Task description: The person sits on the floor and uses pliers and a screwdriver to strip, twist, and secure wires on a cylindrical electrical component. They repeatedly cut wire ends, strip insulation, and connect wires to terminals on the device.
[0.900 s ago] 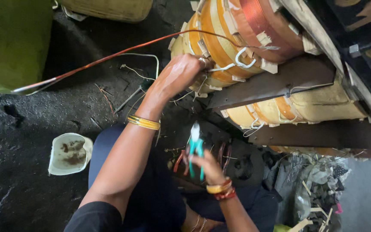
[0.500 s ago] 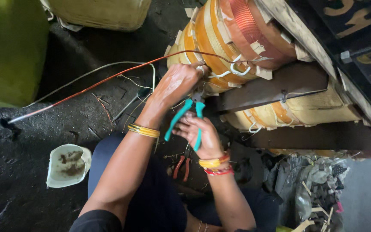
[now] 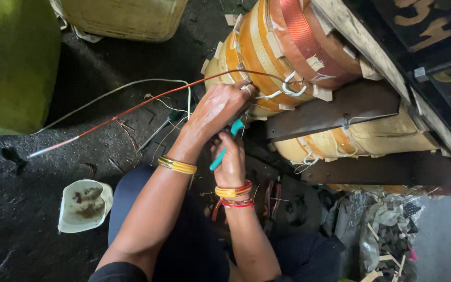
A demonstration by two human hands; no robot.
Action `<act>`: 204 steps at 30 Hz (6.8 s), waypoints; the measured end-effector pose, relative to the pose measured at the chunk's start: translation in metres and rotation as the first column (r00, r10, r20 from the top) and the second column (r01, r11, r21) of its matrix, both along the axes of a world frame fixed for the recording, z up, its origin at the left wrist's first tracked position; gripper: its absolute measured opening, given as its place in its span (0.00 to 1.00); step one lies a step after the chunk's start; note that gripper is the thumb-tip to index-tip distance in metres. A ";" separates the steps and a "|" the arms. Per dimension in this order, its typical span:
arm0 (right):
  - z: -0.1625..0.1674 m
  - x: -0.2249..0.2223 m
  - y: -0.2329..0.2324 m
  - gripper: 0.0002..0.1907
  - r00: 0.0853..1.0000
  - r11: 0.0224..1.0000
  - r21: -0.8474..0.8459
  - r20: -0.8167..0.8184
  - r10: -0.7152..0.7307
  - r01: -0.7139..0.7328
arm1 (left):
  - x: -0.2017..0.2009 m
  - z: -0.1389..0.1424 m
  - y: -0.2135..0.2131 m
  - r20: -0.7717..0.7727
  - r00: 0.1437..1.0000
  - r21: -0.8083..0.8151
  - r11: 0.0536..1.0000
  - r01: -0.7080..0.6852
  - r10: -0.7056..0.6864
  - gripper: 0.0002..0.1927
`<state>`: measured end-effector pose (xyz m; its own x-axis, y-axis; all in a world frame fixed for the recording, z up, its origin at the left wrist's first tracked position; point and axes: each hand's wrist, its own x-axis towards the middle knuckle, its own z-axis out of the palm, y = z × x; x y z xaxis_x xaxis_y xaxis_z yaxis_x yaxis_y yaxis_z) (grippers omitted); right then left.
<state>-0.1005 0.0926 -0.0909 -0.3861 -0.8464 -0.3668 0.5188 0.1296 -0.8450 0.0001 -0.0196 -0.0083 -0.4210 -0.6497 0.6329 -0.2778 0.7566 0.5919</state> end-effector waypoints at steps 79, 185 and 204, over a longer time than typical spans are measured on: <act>-0.112 -0.204 0.299 0.23 0.169 0.798 0.465 -0.814 0.556 -0.383 | -0.072 -0.109 0.092 0.226 0.974 0.480 0.868 -0.122 0.012 0.10; 0.018 -0.119 0.059 0.06 -0.020 0.776 0.115 -0.991 0.131 -0.620 | 0.003 -0.081 0.125 -0.099 0.979 0.967 0.216 0.136 -0.177 0.11; 0.054 -0.119 0.019 0.09 -0.046 0.932 0.164 -0.986 0.158 -0.324 | 0.000 -0.095 0.118 0.237 0.909 0.154 0.910 -0.384 0.343 0.17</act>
